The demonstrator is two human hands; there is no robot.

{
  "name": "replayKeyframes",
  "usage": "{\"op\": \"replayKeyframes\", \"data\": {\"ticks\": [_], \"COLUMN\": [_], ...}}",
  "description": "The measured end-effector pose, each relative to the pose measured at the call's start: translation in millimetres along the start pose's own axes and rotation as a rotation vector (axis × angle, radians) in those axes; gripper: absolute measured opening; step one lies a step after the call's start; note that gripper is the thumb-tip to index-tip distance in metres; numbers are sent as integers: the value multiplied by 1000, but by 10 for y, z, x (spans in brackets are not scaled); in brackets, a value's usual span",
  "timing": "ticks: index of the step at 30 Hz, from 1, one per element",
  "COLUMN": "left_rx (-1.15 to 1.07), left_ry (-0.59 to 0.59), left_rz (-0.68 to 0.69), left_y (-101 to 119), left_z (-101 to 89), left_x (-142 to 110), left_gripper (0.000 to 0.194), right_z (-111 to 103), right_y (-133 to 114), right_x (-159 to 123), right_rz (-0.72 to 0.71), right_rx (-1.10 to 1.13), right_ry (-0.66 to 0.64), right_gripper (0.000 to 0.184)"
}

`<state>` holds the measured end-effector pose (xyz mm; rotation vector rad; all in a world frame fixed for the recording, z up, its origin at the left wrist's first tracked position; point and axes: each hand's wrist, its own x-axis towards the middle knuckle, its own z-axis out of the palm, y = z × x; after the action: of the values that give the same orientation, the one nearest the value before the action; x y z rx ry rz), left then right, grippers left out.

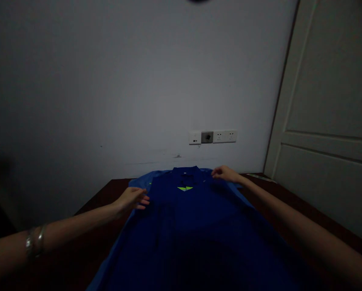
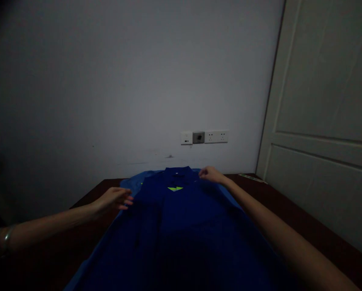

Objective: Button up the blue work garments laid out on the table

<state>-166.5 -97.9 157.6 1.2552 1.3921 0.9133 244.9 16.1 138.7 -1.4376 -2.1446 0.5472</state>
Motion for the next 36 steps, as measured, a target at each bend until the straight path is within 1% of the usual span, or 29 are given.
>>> {"op": "replayKeyframes", "data": {"ticks": [2, 3, 4, 5, 6, 8, 10, 12, 14, 16, 18, 20, 23, 25, 26, 28, 30, 31, 33, 36], "left_rx": [33, 59, 81, 84, 67, 1, -62, -65, -20, 26, 65, 123, 218, 265, 285, 327, 374, 397, 423, 394], "left_ry": [24, 70, 119, 139, 133, 62, -63, -128, -100, -29, -5, 10, 18, -6, -32, -79, -110, -123, -128, -129], "left_rz": [-89, -125, -171, -196, -210, -239, -253, -237, -204, -184, -158, -124, -40, 32, 72, 164, 263, 303, 347, 344], "left_y": [-286, -415, -527, -615, -679, -732, -714, -667, -633, -630, -654, -688, -703, -649, -594, -433, -225, -115, 92, 322], "left_z": [-79, -100, -110, -109, -99, -60, -8, 43, 84, 113, 138, 164, 196, 196, 187, 158, 127, 116, 110, 121], "left_x": [136, 189, 226, 245, 244, 190, 90, -18, -98, -136, -140, -127, -87, -46, -23, 16, 31, 25, -11, -87], "left_gripper": [47, 51, 55, 58, 60, 64, 64, 61, 58, 56, 55, 55, 49, 42, 40, 36, 35, 37, 40, 41], "right_z": [152, 232, 306, 370, 421, 483, 500, 493, 480, 483, 523, 608, 794, 908, 949, 990, 981, 965, 929, 890], "right_y": [266, 355, 424, 482, 534, 639, 746, 831, 858, 791, 611, 323, -248, -659, -860, -1229, -1535, -1659, -1846, -1989], "right_x": [-163, -237, -304, -363, -413, -492, -549, -591, -619, -626, -606, -560, -463, -394, -361, -290, -206, -156, -42, 123], "right_rz": [36, 43, 45, 46, 44, 42, 50, 57, 59, 51, 30, -27, -207, -316, -375, -501, -567, -597, -639, -648], "right_rx": [-32, -43, -53, -60, -68, -88, -113, -119, -112, -114, -123, -128, -127, -74, -53, -23, -4, 15, 69, 129], "right_ry": [-13, -22, -35, -49, -62, -81, -91, -93, -96, -100, -100, -99, -118, -134, -154, -220, -242, -251, -253, -251], "right_gripper": [21, 21, 20, 20, 20, 20, 21, 21, 21, 21, 21, 24, 28, 32, 38, 60, 71, 72, 67, 44]}}
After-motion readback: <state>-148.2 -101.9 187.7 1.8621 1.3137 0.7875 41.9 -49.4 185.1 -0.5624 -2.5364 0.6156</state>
